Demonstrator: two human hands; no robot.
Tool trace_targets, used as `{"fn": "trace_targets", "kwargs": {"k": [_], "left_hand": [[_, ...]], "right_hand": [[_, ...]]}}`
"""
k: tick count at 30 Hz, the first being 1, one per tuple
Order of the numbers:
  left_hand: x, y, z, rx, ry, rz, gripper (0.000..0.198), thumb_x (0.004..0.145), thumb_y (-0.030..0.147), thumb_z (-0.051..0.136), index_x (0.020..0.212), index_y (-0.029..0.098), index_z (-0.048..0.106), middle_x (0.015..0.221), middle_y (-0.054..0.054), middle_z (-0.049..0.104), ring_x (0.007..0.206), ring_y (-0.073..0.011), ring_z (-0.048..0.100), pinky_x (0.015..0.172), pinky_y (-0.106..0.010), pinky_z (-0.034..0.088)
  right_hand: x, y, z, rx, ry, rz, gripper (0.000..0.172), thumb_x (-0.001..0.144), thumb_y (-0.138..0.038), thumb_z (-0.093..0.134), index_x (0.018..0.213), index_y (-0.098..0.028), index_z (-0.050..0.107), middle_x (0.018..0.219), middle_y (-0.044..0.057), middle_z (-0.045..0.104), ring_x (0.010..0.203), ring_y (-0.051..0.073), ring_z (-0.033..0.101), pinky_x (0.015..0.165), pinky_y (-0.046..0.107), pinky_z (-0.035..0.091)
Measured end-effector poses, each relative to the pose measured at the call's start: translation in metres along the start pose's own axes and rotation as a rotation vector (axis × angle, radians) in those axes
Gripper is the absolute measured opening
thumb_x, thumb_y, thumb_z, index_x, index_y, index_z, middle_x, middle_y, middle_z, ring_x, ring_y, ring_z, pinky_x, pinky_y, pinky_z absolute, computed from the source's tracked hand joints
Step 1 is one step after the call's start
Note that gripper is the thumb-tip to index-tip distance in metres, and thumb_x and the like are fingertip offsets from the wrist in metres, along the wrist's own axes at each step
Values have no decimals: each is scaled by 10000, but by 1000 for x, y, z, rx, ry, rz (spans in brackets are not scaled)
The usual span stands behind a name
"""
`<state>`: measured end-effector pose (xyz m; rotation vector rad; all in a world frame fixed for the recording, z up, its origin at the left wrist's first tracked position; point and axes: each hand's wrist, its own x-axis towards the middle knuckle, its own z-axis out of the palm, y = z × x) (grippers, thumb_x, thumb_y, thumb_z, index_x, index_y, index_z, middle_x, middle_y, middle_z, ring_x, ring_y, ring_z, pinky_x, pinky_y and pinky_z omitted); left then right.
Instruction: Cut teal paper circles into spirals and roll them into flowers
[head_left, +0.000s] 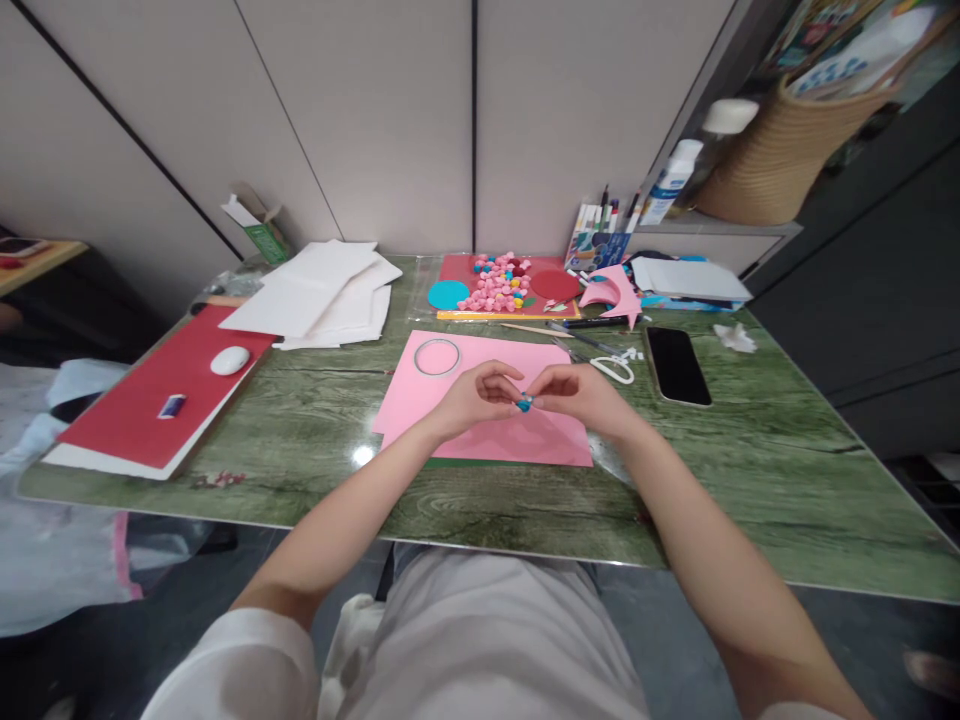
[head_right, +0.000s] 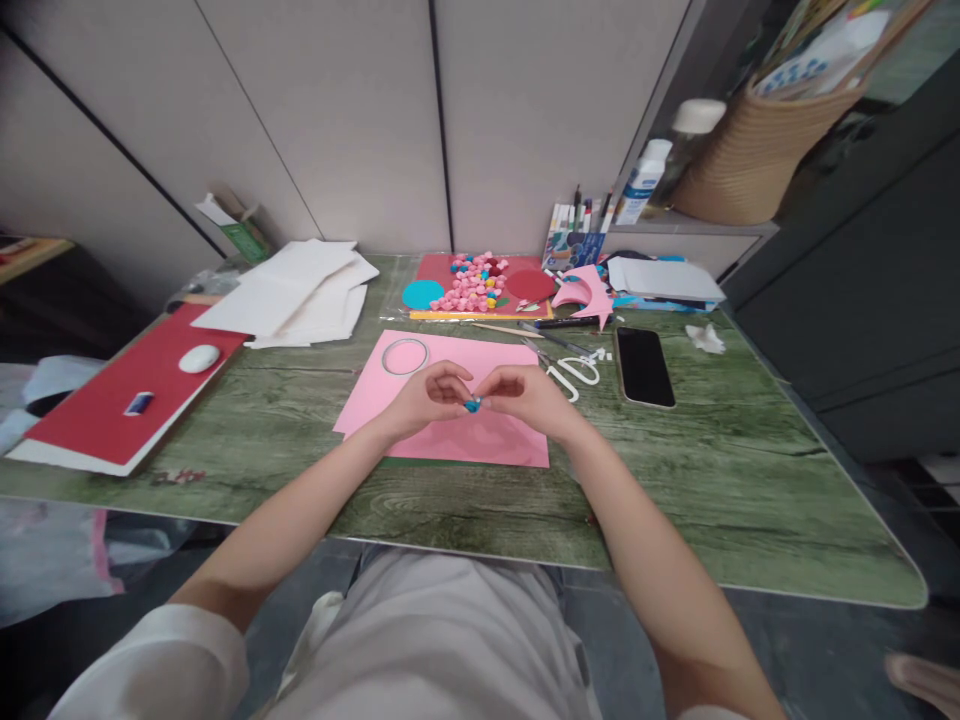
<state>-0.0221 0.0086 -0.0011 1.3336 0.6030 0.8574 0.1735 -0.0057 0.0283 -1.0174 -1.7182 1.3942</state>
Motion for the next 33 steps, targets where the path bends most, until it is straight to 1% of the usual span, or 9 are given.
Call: {"fn": "trace_targets", "kwargs": {"k": [5,7,10,12,14,18,28,33], "left_hand": [[0,0,1,-11,-2,19,427,588,153,724,970,152,532,763,-32,655,738,-120,615,715,-267,461],[0,0,1,-16,-8,23,422,589,144,722,967,150,533,767,-32,654,740,-117,615,717,-263,462],[0,0,1,-29,-15,20,418,586,140,722,959,149,533,770,-31,653,748,-120,617,724,-270,466],[0,0,1,-37,-14,19,423,582,140,724,958,149,532,764,-28,652,748,-123,618,728,-276,469],[0,1,0,-35,-11,15,428,581,142,724,962,149,530,761,-29,651,748,-126,619,732,-281,470],[0,2,0,-21,-8,6,432,582,157,723,967,148,528,768,-36,650,748,-128,618,740,-289,471],[-1,3,3,-53,-10,-12,441,579,173,732,968,143,527,755,-34,653,733,-130,621,713,-280,470],[-1,2,3,-78,-8,-18,461,564,180,742,971,142,528,748,-34,654,722,-128,619,723,-285,466]], "right_hand": [[0,2,0,-15,20,-11,79,663,-216,663,699,-152,635,713,20,635,667,127,568,674,275,448],[1,3,0,2,19,-10,106,661,-227,668,731,-155,635,726,19,633,676,130,571,677,278,450],[1,3,-1,36,-1,-8,199,656,-252,680,829,-165,635,808,32,640,741,145,584,716,292,458],[1,3,-1,46,-22,-9,226,665,-264,677,867,-170,638,854,41,643,786,154,588,749,303,458],[1,2,-1,44,-27,-8,208,677,-273,668,857,-172,646,856,41,648,799,159,591,764,312,457],[1,1,-1,21,-5,9,182,675,-287,670,818,-175,656,816,34,658,768,162,598,751,321,461],[1,2,2,26,3,-16,185,686,-299,667,824,-176,657,828,36,662,770,158,596,743,308,460],[1,0,2,-25,11,-11,201,676,-328,669,810,-179,664,826,41,674,784,178,608,748,324,460]]}}
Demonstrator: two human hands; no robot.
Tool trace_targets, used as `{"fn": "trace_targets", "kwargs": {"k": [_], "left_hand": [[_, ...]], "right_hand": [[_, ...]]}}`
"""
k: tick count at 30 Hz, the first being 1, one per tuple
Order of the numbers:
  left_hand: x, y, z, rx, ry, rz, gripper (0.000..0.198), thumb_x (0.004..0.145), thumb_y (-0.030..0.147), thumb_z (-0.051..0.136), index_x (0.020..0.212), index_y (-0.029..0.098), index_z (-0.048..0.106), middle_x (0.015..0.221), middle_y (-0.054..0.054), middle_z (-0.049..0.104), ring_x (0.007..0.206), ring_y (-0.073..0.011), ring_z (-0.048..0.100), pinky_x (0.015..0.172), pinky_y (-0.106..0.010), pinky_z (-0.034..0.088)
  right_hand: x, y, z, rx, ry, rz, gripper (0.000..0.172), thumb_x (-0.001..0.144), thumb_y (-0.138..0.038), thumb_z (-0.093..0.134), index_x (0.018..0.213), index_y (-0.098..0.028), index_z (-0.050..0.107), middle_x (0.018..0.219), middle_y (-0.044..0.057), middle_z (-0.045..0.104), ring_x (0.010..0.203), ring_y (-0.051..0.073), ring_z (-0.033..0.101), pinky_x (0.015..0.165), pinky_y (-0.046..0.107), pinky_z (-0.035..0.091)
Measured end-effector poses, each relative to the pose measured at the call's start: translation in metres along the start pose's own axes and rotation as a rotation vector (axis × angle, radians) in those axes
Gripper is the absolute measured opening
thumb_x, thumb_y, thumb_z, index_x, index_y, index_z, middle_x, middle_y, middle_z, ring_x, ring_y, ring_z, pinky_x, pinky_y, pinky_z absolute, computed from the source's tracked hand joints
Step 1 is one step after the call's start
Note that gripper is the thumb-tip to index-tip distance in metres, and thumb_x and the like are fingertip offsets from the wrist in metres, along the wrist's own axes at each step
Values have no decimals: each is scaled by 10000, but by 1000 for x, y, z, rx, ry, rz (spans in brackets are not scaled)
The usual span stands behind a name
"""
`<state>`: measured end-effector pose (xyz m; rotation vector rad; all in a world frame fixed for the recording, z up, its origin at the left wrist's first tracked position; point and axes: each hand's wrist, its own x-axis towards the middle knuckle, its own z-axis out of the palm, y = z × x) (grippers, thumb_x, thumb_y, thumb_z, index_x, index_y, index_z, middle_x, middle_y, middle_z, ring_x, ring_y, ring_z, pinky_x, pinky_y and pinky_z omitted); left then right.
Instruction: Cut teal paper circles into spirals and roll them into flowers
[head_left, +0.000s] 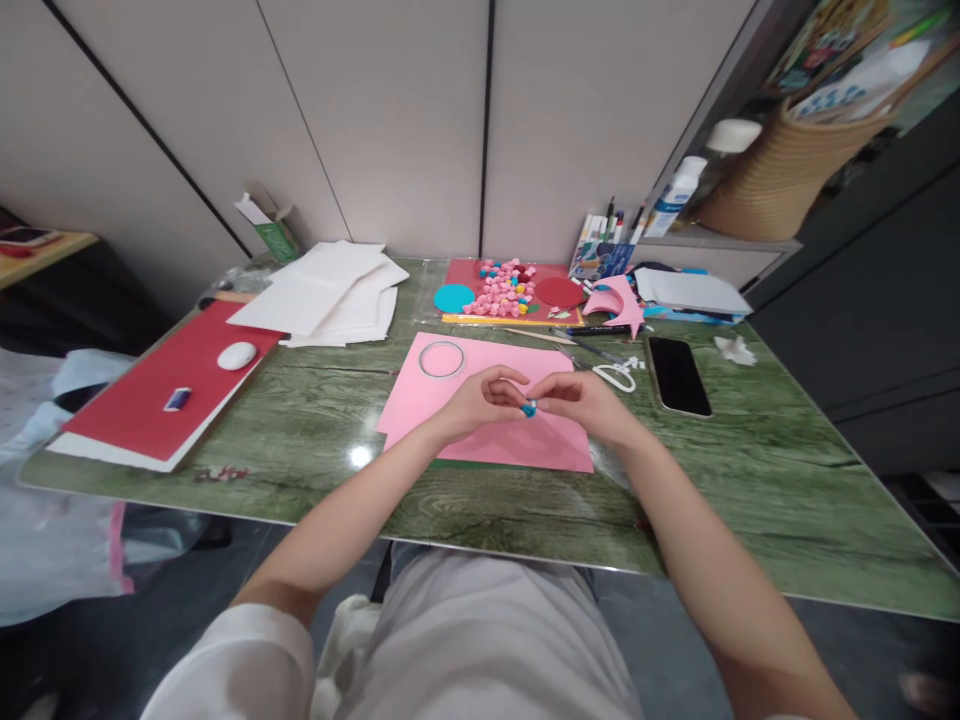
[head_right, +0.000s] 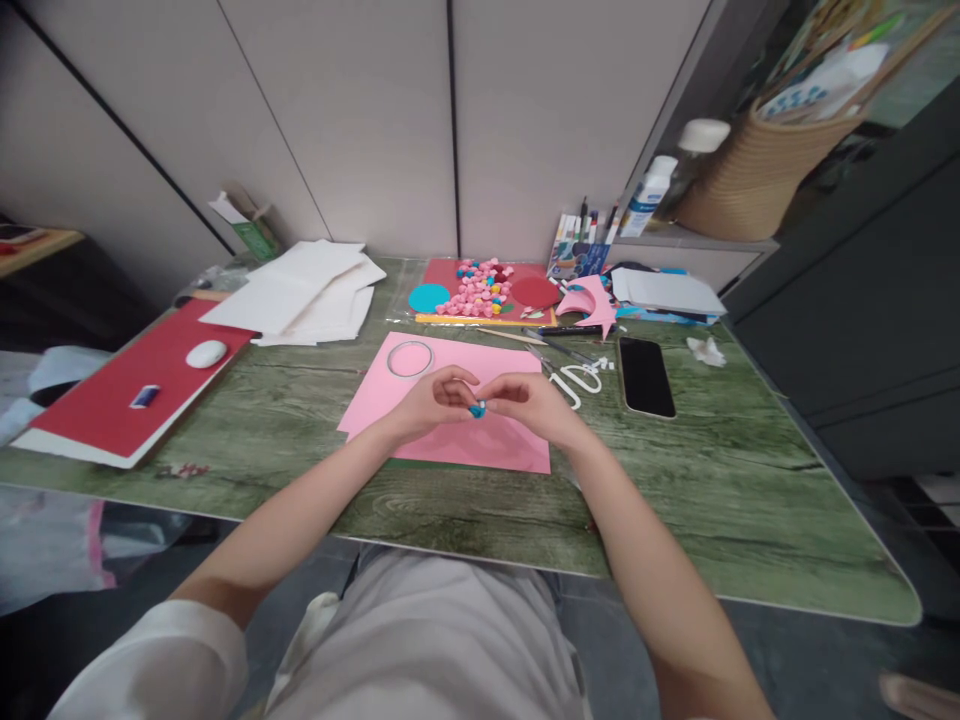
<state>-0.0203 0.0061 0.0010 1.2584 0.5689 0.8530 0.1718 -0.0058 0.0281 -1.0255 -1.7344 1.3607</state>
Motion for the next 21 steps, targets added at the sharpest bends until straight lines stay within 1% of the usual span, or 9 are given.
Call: {"fn": "trace_targets", "kwargs": {"k": [6,12,15,21], "left_hand": [[1,-3,-1,-36,1,-2,458,559,165,743,964,148,533,748,-28,658,718,-125,620,731,-290,460],[1,-2,-1,-63,14,-16,450,561,146,738,964,148,537,739,-24,657,714,-121,619,719,-274,461],[1,0,-1,-83,18,-22,435,568,136,733,960,152,543,729,-15,652,708,-114,618,705,-257,457],[3,-3,-5,-168,41,-47,438,556,130,736,955,164,558,725,0,647,685,-104,609,693,-244,440]], "right_hand": [[0,-1,1,-77,26,-25,178,685,-323,655,796,-184,669,825,46,676,782,188,607,756,338,461],[0,1,2,-99,48,-54,123,702,-282,639,760,-175,656,780,38,664,739,170,593,728,319,454],[0,0,2,-78,45,-67,131,705,-286,639,774,-175,651,792,40,660,747,171,592,733,322,454],[-1,-2,0,-51,7,-40,172,705,-303,648,813,-169,656,823,47,665,762,170,598,732,311,459]]}}
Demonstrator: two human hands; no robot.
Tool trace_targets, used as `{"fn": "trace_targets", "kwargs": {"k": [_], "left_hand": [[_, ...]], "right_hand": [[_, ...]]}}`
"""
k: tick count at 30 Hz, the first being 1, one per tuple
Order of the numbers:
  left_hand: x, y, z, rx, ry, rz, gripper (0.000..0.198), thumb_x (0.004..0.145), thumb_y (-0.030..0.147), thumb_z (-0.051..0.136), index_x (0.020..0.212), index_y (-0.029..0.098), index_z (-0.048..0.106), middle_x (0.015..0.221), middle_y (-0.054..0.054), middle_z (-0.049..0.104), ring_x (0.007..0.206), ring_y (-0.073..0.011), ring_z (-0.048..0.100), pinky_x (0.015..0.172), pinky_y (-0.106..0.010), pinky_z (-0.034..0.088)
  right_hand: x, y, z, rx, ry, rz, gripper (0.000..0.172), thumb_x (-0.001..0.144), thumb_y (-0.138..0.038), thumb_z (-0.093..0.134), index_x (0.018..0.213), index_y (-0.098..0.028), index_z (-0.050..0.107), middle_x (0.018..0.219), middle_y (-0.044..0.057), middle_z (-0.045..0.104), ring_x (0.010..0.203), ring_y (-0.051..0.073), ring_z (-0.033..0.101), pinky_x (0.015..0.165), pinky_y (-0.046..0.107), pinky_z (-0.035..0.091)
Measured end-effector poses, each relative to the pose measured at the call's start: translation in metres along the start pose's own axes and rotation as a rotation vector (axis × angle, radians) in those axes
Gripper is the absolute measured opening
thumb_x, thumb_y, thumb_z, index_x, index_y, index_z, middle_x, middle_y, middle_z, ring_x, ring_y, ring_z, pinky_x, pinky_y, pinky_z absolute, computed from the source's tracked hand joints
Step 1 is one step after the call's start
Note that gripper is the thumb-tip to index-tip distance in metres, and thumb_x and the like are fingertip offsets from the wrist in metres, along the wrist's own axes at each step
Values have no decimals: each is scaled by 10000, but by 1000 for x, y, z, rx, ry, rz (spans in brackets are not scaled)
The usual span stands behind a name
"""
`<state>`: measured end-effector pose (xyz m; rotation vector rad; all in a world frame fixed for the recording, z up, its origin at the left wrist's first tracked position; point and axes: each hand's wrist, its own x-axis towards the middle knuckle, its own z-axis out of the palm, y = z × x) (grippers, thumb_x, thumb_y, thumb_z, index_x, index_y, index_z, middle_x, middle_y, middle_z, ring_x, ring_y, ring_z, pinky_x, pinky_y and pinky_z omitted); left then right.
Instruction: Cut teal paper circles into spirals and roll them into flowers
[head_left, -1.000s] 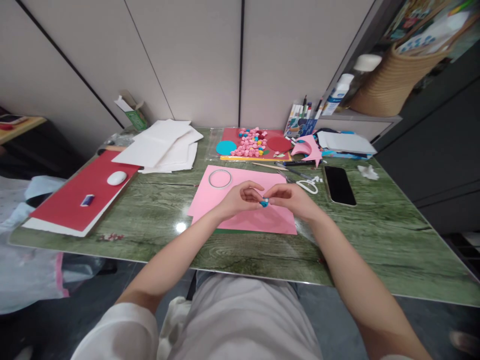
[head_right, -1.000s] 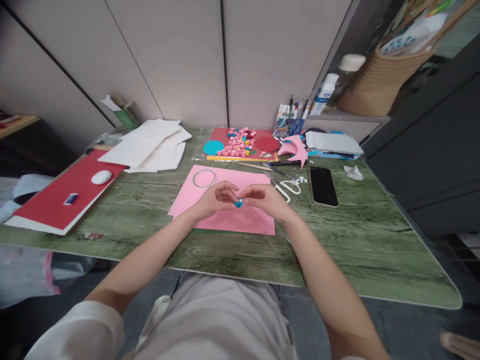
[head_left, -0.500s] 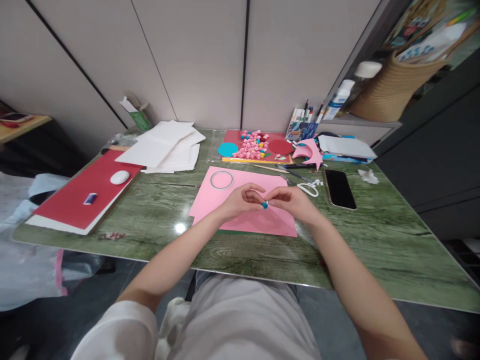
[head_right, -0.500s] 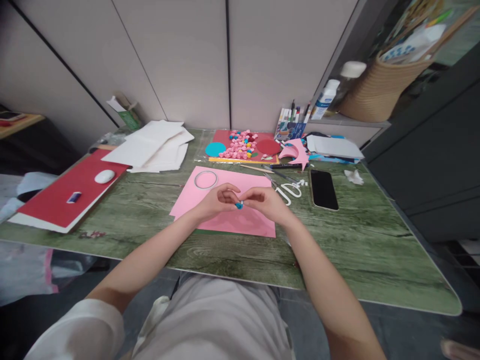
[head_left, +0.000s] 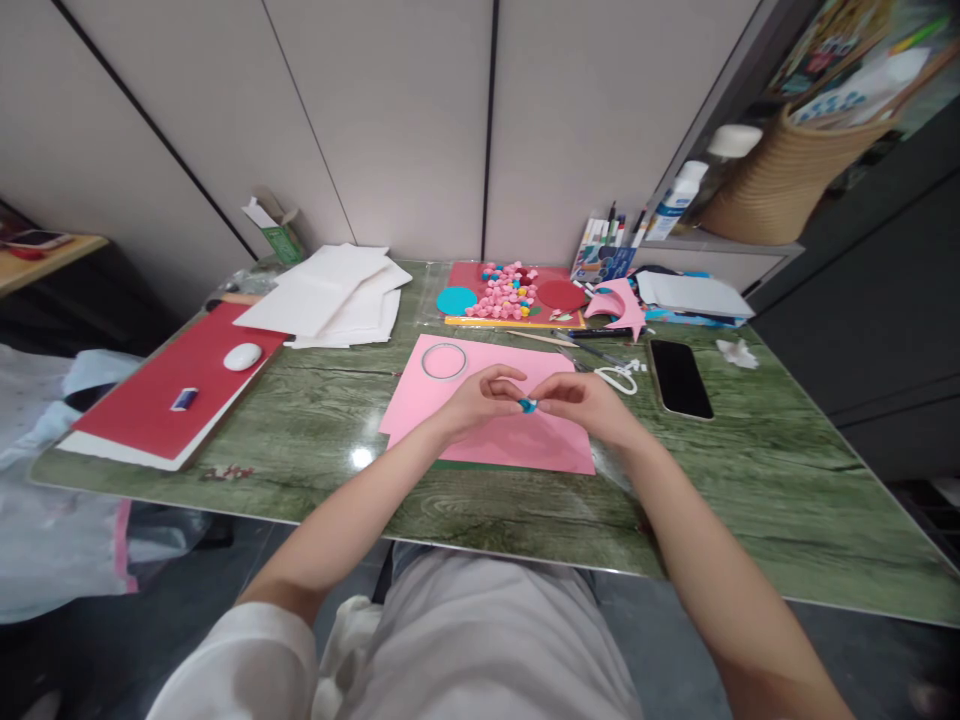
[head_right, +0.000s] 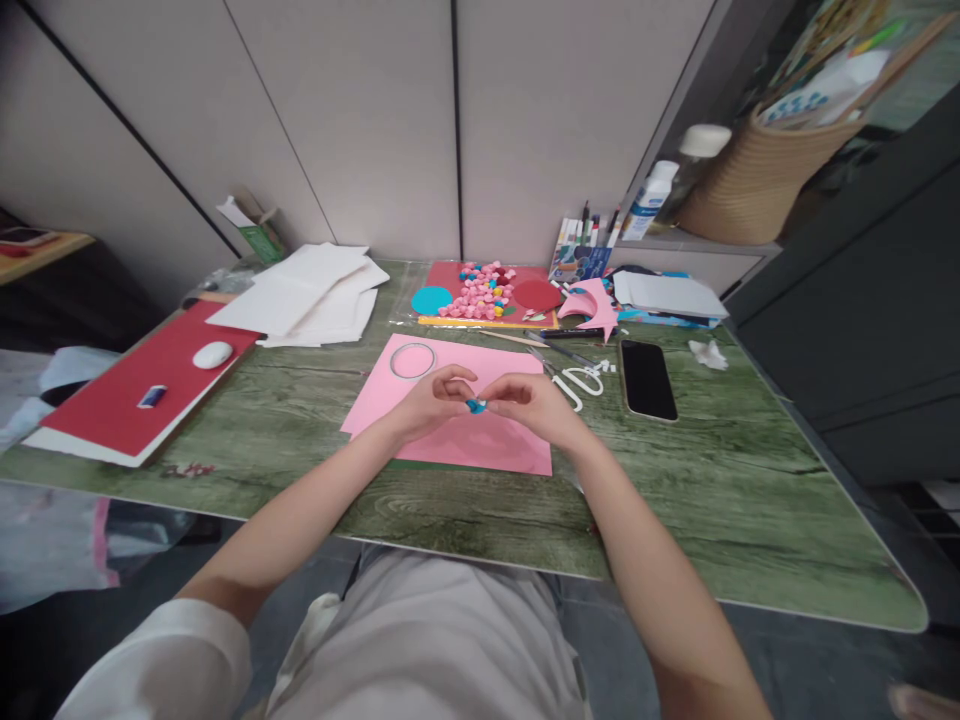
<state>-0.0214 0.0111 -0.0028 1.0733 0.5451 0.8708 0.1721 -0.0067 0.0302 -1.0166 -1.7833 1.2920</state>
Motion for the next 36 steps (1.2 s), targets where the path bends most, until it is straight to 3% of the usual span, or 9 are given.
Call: {"fn": "trace_targets", "kwargs": {"k": [18,36], "left_hand": [[-2,-1,-3,-198,-65,-139,419,585,99,721,970,170,570,750,-14,645,697,-102,601,714,-253,400],[0,-1,-4,-69,-74,-93,433,579,134,729,978,162,564,727,-19,649,669,-93,591,685,-232,401]], "right_hand": [[-1,-4,0,-236,32,-51,143,724,-299,630,785,-181,685,761,31,686,720,164,611,676,275,451],[-1,-4,0,-219,-26,-54,169,761,-318,584,779,-167,658,771,34,661,728,157,581,675,270,422]]}}
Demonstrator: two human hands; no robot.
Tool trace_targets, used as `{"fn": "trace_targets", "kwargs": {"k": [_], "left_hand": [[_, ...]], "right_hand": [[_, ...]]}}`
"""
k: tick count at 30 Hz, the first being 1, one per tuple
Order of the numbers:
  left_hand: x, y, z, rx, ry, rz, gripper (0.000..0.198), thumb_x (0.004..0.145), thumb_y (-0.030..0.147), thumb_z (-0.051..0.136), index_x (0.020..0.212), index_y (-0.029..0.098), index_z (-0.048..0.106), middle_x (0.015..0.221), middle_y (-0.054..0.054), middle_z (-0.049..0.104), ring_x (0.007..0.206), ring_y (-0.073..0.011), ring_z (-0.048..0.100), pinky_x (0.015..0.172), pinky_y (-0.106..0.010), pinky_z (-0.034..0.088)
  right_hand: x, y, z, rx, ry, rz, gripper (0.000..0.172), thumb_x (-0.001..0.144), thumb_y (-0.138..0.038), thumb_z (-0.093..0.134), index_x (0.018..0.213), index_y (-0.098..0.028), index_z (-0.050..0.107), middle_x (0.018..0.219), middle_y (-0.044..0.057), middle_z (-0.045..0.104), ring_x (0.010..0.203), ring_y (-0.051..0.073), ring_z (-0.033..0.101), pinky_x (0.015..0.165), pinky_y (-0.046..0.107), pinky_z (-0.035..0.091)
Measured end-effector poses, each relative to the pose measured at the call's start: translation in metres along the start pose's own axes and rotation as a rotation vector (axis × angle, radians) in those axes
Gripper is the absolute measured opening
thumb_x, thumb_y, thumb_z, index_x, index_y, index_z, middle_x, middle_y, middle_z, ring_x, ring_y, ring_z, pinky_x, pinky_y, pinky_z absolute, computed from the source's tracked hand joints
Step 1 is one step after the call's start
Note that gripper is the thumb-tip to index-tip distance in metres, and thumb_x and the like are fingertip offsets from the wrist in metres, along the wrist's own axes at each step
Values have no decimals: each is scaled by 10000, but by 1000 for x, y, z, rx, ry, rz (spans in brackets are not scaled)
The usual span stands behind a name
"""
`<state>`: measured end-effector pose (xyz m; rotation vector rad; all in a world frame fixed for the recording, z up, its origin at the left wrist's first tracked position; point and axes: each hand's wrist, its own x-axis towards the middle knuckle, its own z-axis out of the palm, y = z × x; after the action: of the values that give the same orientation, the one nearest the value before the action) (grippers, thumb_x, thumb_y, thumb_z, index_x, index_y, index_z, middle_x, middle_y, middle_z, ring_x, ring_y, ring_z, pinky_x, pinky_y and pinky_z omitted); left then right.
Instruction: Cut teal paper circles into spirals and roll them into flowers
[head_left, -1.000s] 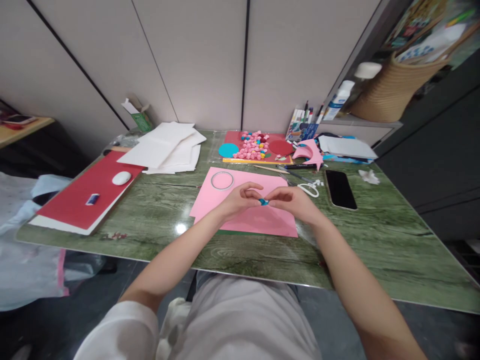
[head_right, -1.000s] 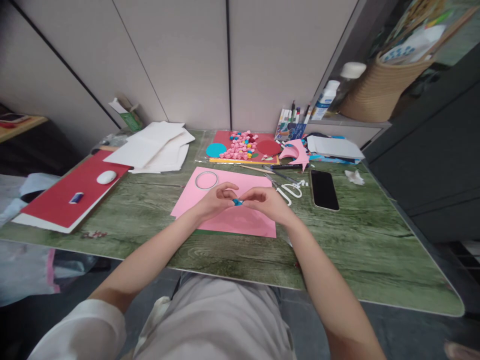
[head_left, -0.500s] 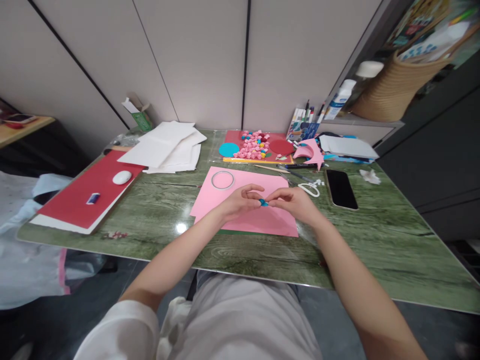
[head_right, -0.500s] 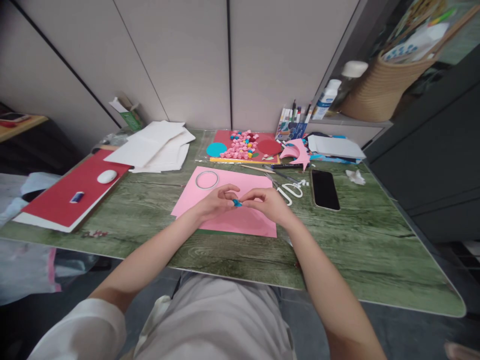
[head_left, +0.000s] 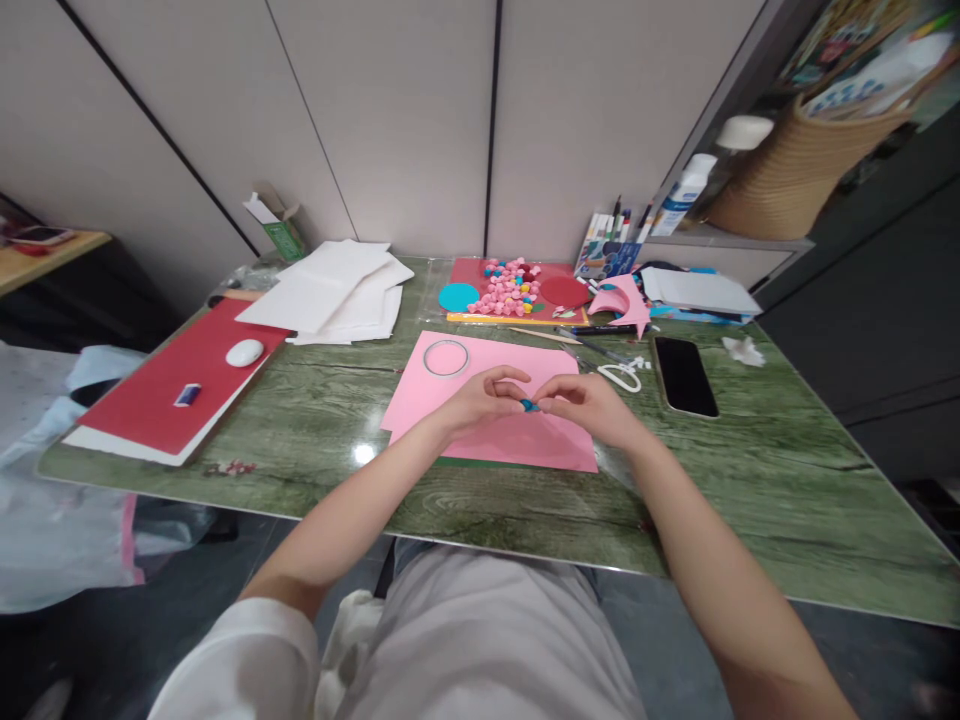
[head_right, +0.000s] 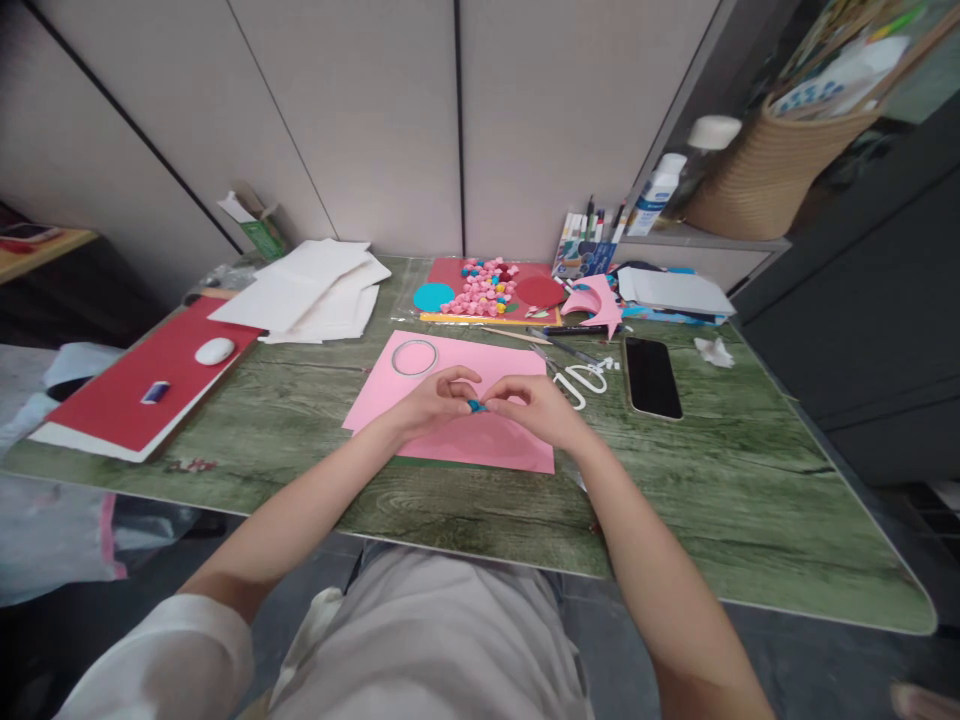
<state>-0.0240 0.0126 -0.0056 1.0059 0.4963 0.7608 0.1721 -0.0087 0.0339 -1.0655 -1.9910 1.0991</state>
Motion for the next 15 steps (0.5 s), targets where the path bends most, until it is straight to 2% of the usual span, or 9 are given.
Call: {"fn": "trace_targets", "kwargs": {"k": [15], "left_hand": [[-2,3,5,113,5,1,447,538,147,753,939,145,555,711,-14,636,682,-103,587,674,-245,432]], "right_hand": [[0,0,0,21,-79,4,168,771,-310,560,756,-155,622,744,30,624,710,147,547,668,262,403]]}}
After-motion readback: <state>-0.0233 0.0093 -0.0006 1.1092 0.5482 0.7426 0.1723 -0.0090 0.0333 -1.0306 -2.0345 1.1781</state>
